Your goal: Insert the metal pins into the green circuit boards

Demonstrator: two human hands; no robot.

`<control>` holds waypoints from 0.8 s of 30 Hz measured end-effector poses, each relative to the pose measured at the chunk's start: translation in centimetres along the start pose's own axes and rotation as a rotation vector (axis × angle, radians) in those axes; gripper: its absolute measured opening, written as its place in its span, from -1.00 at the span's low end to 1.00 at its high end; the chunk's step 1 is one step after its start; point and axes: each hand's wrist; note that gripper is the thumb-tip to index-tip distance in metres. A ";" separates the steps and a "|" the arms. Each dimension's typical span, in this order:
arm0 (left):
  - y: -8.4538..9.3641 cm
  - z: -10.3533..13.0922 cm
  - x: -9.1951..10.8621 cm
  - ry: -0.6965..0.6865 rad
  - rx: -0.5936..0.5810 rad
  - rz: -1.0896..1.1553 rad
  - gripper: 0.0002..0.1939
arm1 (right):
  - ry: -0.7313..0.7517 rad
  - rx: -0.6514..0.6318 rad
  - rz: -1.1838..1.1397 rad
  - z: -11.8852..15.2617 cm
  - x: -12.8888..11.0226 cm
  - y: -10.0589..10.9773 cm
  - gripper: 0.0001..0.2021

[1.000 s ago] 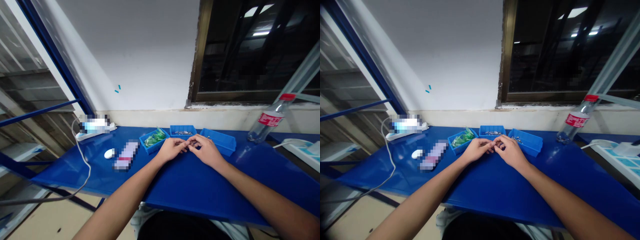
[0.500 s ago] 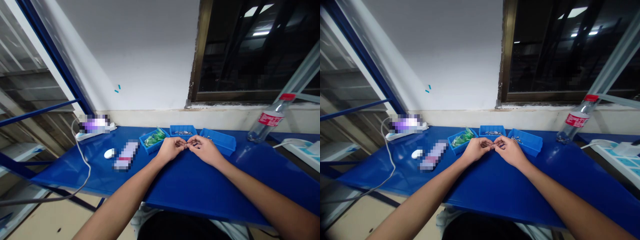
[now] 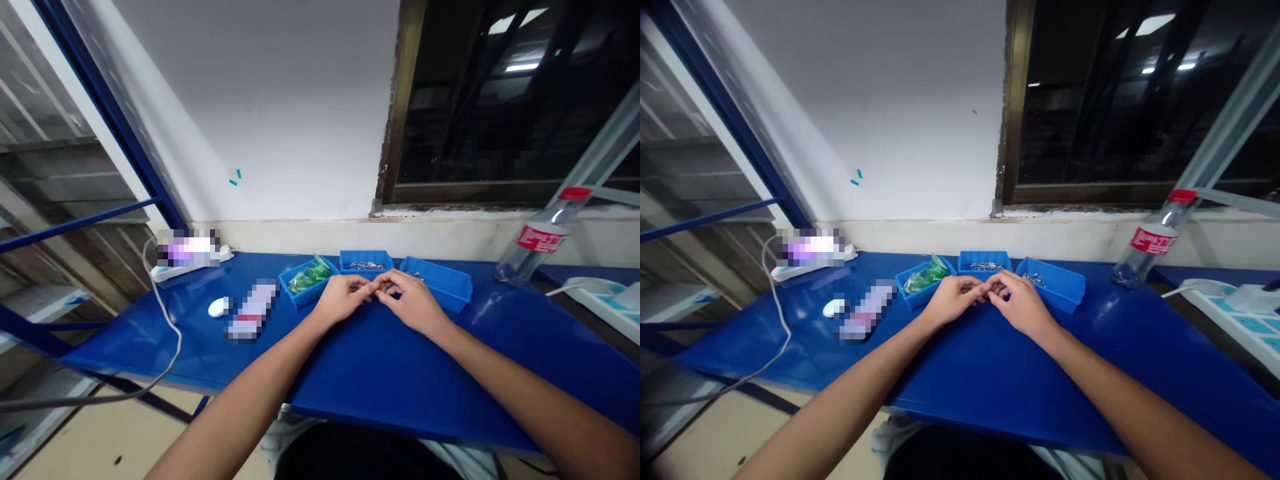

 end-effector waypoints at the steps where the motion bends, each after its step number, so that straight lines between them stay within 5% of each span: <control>1: 0.0 0.0 -0.1 0.002 -0.001 0.016 -0.62 | 0.002 -0.006 -0.001 0.0 -0.1 0.0 -0.89; 9: -0.2 -0.3 -1.1 -0.006 0.058 -0.005 -0.88 | -0.175 -0.038 -0.146 0.0 0.0 -0.2 -0.87; 14: -0.4 -0.3 -1.1 -0.055 0.106 -0.001 -0.81 | -0.215 -0.040 -0.198 -0.1 0.9 -0.6 -0.85; 24: -0.4 -0.3 -1.1 -0.066 0.142 0.187 -0.81 | -0.063 -0.015 -0.091 0.0 0.4 -0.6 -0.87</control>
Point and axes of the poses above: each hand's wrist, its own z-axis away from the middle knuckle, its own y-axis out of the back of the hand, x = y × z, and after that the axes turned 7 degrees about -y, right-handed
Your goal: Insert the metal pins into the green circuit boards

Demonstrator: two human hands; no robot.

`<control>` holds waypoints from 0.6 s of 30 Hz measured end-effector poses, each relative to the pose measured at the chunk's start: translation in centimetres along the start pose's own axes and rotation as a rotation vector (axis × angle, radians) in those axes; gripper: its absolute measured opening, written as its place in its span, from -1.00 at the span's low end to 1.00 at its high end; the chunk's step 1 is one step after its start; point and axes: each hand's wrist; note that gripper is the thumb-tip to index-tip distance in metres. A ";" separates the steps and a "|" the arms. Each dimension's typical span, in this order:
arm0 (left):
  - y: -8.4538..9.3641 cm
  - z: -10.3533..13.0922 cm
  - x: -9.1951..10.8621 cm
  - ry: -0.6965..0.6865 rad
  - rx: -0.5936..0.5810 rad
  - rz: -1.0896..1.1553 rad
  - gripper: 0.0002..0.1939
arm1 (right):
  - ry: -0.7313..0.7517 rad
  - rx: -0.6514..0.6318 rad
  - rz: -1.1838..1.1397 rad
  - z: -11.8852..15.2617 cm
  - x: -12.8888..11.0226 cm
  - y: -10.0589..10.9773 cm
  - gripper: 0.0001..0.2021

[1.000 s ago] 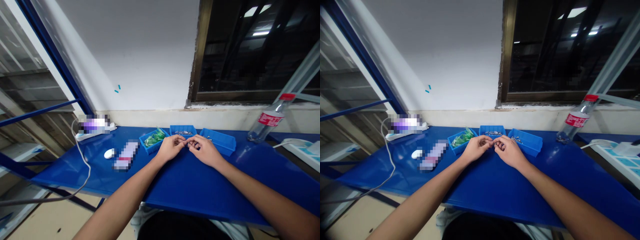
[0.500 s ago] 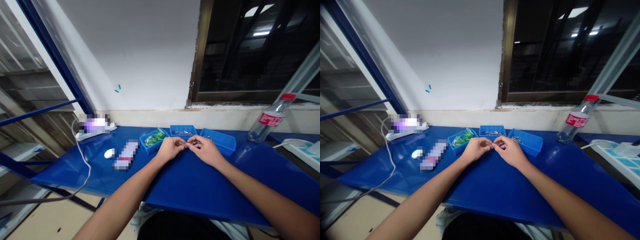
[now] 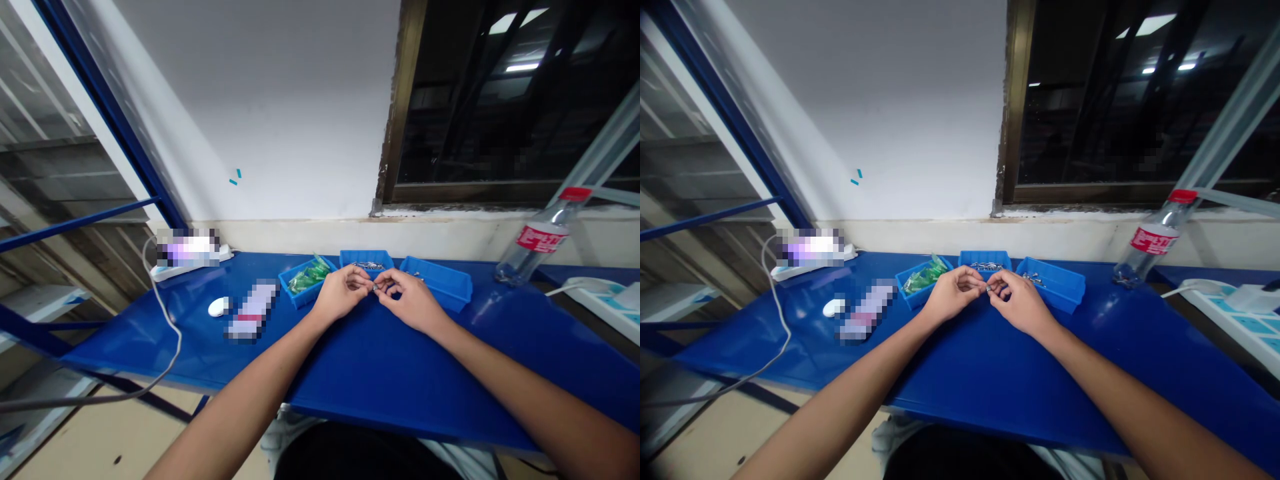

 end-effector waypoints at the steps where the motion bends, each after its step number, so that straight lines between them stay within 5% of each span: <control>1: 0.0 0.0 0.0 -0.001 -0.001 0.005 -0.81 | 0.034 0.007 0.042 0.0 -0.2 0.2 -0.86; 5: -0.1 0.0 0.0 -0.019 -0.017 -0.047 -0.83 | 0.166 0.085 0.284 -0.4 -0.5 1.9 -0.83; 9: 0.1 0.0 0.3 -0.050 -0.015 -0.282 -0.90 | 0.141 0.239 0.570 -1.4 1.2 4.8 -0.83; 13: 0.2 0.1 0.5 -0.120 -0.086 -0.433 -0.81 | 0.070 0.214 0.746 -2.0 3.2 6.6 -0.84; 18: 0.4 0.1 0.7 -0.158 -0.095 -0.490 -0.68 | 0.106 0.157 0.733 -1.5 2.4 5.8 -0.84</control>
Point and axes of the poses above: each hand's wrist, its own z-axis away from the middle knuckle, its own y-axis out of the back of the hand, x = y × z, and after that the axes turned 7 degrees about -y, right-handed
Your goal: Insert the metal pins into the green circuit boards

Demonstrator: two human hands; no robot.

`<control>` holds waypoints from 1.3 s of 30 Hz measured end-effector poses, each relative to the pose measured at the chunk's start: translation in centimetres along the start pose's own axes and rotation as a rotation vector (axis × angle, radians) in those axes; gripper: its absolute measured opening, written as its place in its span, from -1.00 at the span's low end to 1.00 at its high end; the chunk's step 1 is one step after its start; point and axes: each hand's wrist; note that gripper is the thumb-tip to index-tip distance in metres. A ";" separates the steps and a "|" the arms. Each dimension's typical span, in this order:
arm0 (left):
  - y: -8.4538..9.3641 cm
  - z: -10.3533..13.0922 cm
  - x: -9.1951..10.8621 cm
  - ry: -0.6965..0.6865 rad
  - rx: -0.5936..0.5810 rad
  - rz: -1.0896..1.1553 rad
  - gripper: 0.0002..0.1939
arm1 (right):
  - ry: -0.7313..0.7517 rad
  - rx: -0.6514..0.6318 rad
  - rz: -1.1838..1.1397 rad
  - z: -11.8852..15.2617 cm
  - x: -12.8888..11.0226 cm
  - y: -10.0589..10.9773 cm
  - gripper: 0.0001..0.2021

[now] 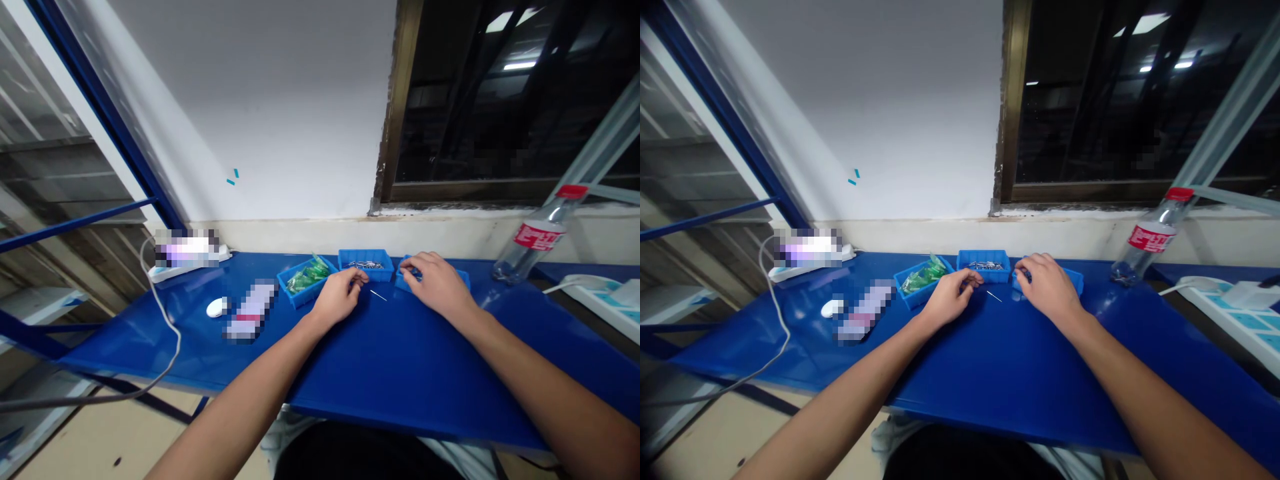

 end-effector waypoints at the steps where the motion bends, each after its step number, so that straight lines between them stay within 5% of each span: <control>1: 0.0 0.0 0.0 0.001 0.004 -0.006 -0.69 | 0.046 -0.021 -0.047 0.2 -0.6 -0.1 -0.84; 4: 0.1 0.0 0.1 0.001 0.004 -0.015 -0.76 | 0.192 -0.151 -0.138 0.9 -2.2 -1.0 -0.79; 9: -0.1 0.0 0.2 0.018 -0.001 -0.027 -0.80 | 0.219 -0.272 -0.124 1.7 -3.3 -2.9 -0.75; 20: -0.1 0.1 0.5 0.056 -0.030 0.093 -0.79 | 0.127 -0.157 -0.255 1.5 -3.9 -1.8 -0.59; 28: -0.6 0.3 0.8 0.119 -0.100 0.337 -0.59 | 0.032 -0.080 -0.382 1.6 -4.7 -1.2 -0.86; 39: -0.5 0.1 0.5 0.105 0.021 0.351 -0.78 | -0.107 -0.221 -0.701 1.5 -5.5 -1.5 -0.87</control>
Point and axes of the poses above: each hand's wrist, its own z-axis away from the middle knuckle, its own y-axis out of the back of the hand, x = y × z, and after that the axes turned 7 degrees about -y, right-handed
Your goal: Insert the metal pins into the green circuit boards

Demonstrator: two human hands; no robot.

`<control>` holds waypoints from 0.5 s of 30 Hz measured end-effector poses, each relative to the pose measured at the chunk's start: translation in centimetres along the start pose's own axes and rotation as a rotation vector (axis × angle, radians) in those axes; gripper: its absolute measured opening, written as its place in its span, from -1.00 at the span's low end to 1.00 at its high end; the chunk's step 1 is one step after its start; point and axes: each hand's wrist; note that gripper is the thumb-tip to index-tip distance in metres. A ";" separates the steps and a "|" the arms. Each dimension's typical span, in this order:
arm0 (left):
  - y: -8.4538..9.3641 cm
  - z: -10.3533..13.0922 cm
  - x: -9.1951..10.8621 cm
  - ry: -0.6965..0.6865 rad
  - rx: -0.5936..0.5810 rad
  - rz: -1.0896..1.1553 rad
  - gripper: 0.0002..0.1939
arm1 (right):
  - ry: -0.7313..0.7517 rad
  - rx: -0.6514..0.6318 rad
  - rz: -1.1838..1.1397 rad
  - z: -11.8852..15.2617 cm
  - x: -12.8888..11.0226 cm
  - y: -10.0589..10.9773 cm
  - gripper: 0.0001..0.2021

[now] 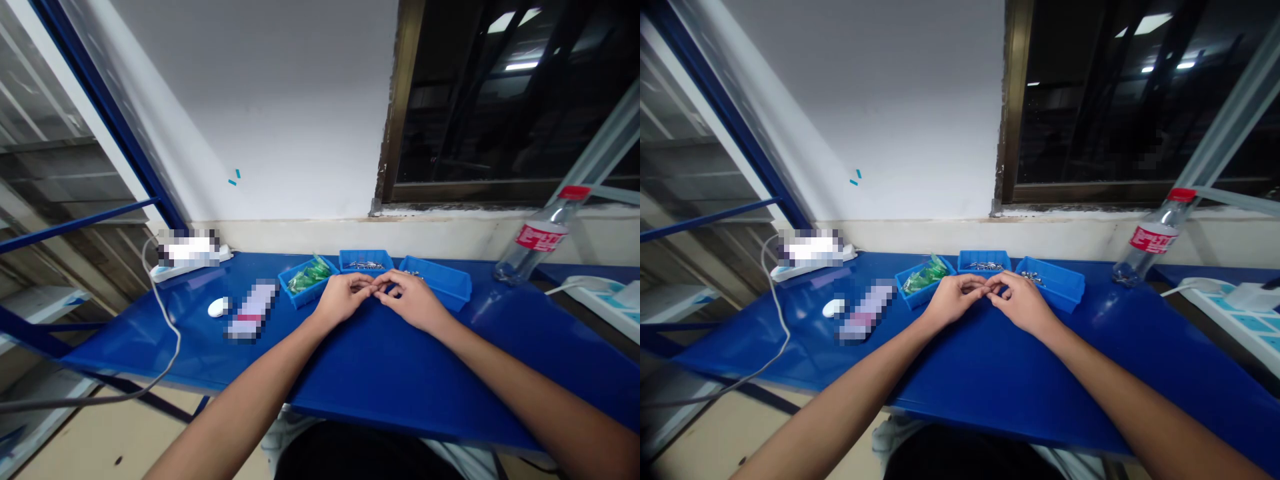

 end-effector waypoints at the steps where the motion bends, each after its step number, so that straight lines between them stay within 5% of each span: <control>1: 0.0 0.0 -0.1 0.002 0.003 -0.008 -0.78 | -0.006 -0.008 -0.003 0.0 0.0 0.0 -0.86; 9: 0.1 0.2 -0.1 -0.001 -0.006 -0.132 -0.32 | -0.032 0.030 0.035 0.2 -0.5 0.1 -0.81; 15: 0.0 0.1 0.1 -0.039 -0.040 -0.189 -0.37 | 0.009 0.031 0.066 0.1 -0.5 0.2 -0.85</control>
Point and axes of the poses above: each hand's wrist, its own z-axis away from the middle knuckle, its own y-axis out of the back of the hand, x = y × z, and after that the axes turned 7 degrees about -y, right-handed
